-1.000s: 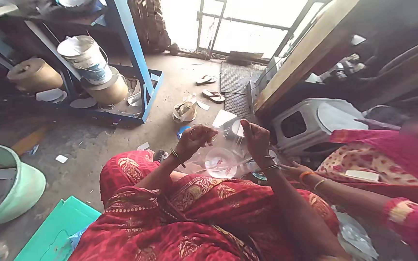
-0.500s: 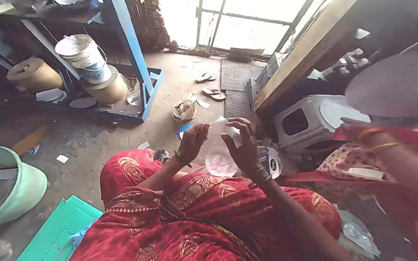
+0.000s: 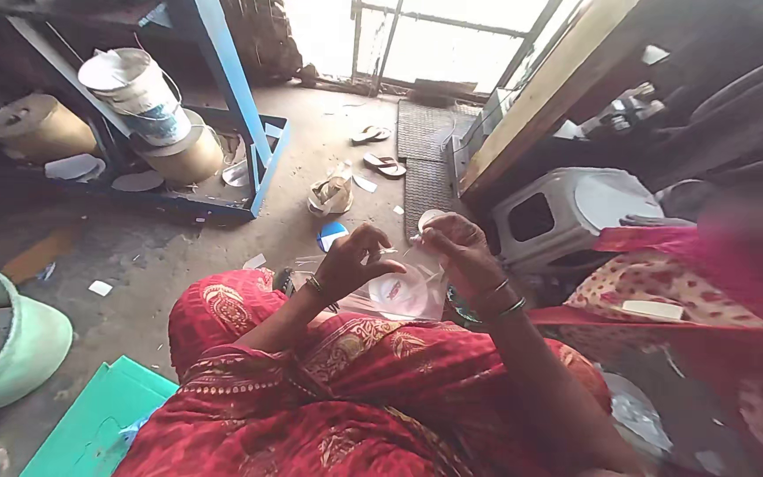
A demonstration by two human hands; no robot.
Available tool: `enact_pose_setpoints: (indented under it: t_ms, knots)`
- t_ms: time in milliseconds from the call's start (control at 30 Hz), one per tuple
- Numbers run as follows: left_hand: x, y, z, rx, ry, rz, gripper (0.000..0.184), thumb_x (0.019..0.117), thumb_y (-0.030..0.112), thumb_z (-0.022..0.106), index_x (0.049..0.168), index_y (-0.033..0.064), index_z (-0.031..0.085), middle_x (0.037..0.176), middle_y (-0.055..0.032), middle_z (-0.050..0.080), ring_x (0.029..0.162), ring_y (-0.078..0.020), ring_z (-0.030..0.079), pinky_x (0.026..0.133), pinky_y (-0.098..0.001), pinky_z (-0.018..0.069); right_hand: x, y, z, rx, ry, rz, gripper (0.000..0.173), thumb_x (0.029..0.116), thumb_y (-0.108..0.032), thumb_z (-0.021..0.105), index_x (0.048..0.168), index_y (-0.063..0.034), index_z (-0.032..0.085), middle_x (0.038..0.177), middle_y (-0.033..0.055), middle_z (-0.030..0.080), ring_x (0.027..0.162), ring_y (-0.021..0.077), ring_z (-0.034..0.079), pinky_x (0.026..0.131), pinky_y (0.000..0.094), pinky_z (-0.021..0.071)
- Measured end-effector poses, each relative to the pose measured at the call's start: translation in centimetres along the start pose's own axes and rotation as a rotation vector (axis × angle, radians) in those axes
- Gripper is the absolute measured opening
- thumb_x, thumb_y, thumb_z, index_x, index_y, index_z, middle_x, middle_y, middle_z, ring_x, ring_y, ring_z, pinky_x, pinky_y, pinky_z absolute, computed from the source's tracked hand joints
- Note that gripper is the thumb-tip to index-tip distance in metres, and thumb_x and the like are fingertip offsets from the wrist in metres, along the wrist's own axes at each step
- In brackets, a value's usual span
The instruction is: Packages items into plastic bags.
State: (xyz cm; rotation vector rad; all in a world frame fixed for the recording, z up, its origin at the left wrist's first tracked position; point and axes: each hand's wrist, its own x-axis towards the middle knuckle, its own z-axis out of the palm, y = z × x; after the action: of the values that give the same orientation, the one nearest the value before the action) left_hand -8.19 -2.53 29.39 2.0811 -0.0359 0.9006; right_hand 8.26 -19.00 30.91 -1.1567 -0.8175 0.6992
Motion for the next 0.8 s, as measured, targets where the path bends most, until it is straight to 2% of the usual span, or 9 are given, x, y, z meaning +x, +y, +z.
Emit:
enact_pose_setpoints:
  t_ms: [100,167,267,333,467,567,667,733,800]
  knots:
    - [0.0,-0.4,0.1,-0.029,0.007,-0.1,0.041,0.0837,0.024,0.084,0.111,-0.0014,0.066,0.069,0.0,0.061,0.055,-0.0026,0.049,0.054,-0.018,0.0438,0.2,0.0,-0.5,0.012,0.063,-0.092,0.011,0.0934,-0.009,0.072,0.101,-0.0171,0.072,0.096,-0.0036,0.072,0.086,0.008,0.069,0.082,0.0286,0.0602]
    - [0.1,-0.5,0.0,-0.107,-0.011,-0.134,0.036,0.0912,0.02,0.077,0.117,-0.0024,0.067,0.071,-0.0013,0.064,0.055,-0.0029,0.052,0.054,-0.019,0.0479,0.3,0.0,-0.3,0.0,0.08,-0.128,0.011,0.0932,-0.009,0.072,0.101,-0.0168,0.072,0.096,-0.0038,0.072,0.086,0.008,0.069,0.083,0.0287,0.0602]
    - [0.2,-0.3,-0.1,-0.224,-0.011,-0.147,0.022,0.0981,0.012,0.067,0.114,-0.0031,0.07,0.071,-0.0005,0.066,0.058,-0.0018,0.057,0.058,-0.0181,0.0507,0.4,0.2,-0.1,-0.037,0.062,-0.173,0.013,0.0916,-0.011,0.074,0.102,-0.0179,0.072,0.098,-0.0049,0.071,0.088,0.0078,0.068,0.085,0.0287,0.0596]
    - [0.3,-0.2,0.0,-0.287,0.012,-0.151,0.014,0.0988,0.008,0.066,0.106,-0.0035,0.069,0.072,-0.0004,0.068,0.061,-0.0023,0.06,0.06,-0.0181,0.0521,0.4,0.2,-0.2,-0.063,0.048,-0.195,0.012,0.0915,-0.014,0.075,0.102,-0.0188,0.072,0.098,-0.0052,0.071,0.088,0.0082,0.069,0.085,0.0293,0.0601]
    - [0.3,0.0,0.0,-0.317,0.041,-0.156,0.011,0.1007,0.009,0.063,0.099,-0.0014,0.067,0.085,-0.0028,0.069,0.069,-0.004,0.063,0.065,-0.0188,0.0556,0.3,0.3,-0.2,-0.133,0.03,-0.23,0.012,0.0919,-0.02,0.077,0.103,-0.0204,0.073,0.099,-0.0068,0.071,0.09,0.0072,0.068,0.084,0.0286,0.0599]
    - [0.2,-0.2,0.0,-0.247,0.073,-0.133,0.023,0.1051,0.016,0.056,0.091,-0.0001,0.066,0.079,-0.0017,0.066,0.067,-0.0023,0.058,0.06,-0.0176,0.0485,0.1,-0.2,0.4,-0.231,0.007,-0.202,0.009,0.0916,-0.016,0.074,0.1,-0.018,0.072,0.101,-0.0068,0.071,0.093,0.0056,0.067,0.08,0.0247,0.0588]
    - [0.2,0.4,0.2,-0.207,0.132,-0.184,0.041,0.1086,0.022,0.048,0.075,0.0037,0.062,0.062,0.0032,0.057,0.057,-0.0013,0.056,0.057,-0.0185,0.0502,0.1,-0.3,0.9,-0.371,-0.011,-0.219,0.007,0.0904,-0.011,0.072,0.097,-0.0122,0.072,0.097,-0.0051,0.071,0.091,0.0054,0.068,0.082,0.0251,0.0588]
    - [0.0,0.7,0.0,-0.282,0.131,-0.307,0.052,0.1109,0.033,0.038,0.073,0.0064,0.062,0.063,0.0038,0.061,0.058,-0.0027,0.059,0.06,-0.021,0.0532,0.0,-0.1,1.0,-0.43,0.03,-0.237,0.008,0.0899,-0.009,0.072,0.097,-0.0096,0.072,0.096,-0.0046,0.071,0.089,0.0044,0.068,0.081,0.0248,0.0588]
    - [0.0,0.5,-0.4,-0.349,0.085,-0.368,0.064,0.1109,0.048,0.024,0.078,0.0076,0.063,0.071,0.0015,0.066,0.063,-0.006,0.062,0.063,-0.0239,0.0544,0.1,0.0,0.8,-0.467,0.082,-0.254,0.009,0.0906,-0.011,0.072,0.099,-0.0081,0.071,0.096,-0.0036,0.07,0.088,0.0042,0.067,0.08,0.0247,0.0585]
